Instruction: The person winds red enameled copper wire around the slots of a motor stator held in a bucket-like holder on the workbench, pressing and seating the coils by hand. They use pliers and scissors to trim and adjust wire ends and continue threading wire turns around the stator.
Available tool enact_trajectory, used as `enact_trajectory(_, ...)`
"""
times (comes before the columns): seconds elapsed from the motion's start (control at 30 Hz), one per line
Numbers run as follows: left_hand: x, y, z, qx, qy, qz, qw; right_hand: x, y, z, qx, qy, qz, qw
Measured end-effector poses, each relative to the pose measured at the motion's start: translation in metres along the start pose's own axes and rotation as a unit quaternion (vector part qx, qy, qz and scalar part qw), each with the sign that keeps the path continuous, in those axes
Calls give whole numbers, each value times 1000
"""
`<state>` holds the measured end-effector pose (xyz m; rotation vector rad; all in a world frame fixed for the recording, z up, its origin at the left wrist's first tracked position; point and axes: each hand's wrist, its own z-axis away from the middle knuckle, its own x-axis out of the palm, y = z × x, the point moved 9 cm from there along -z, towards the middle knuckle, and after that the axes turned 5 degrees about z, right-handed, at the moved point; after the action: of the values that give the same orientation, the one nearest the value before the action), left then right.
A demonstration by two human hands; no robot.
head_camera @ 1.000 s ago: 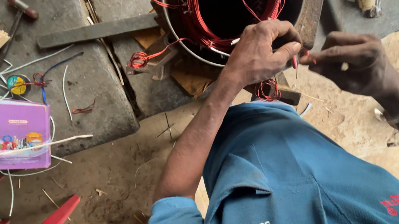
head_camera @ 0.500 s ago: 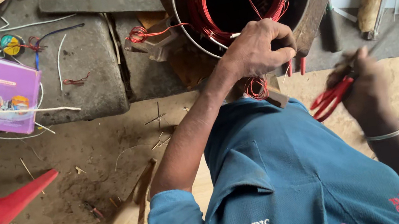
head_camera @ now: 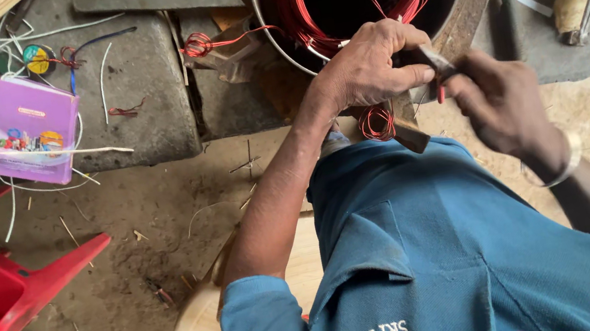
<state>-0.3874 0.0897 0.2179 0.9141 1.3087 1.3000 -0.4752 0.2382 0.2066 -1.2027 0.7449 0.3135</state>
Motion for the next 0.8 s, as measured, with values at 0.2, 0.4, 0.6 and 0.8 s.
enact_trajectory(0.2, 3, 8, 4, 80, 10, -19, 997, -15, -19, 3, -92, 84, 106, 986)
enact_trajectory(0.4, 5, 1, 0, 31, -36, 45, 998, -56, -1, 1, -188, 133, 119, 966)
enact_trajectory(0.6, 3, 9, 1, 58, -47, 10, 997, -22, -49, -13, -312, 18, 367, 876)
enact_trajectory(0.8, 4, 10, 1, 59, -45, 23, 997, -53, -73, -6, -359, 32, 437, 824)
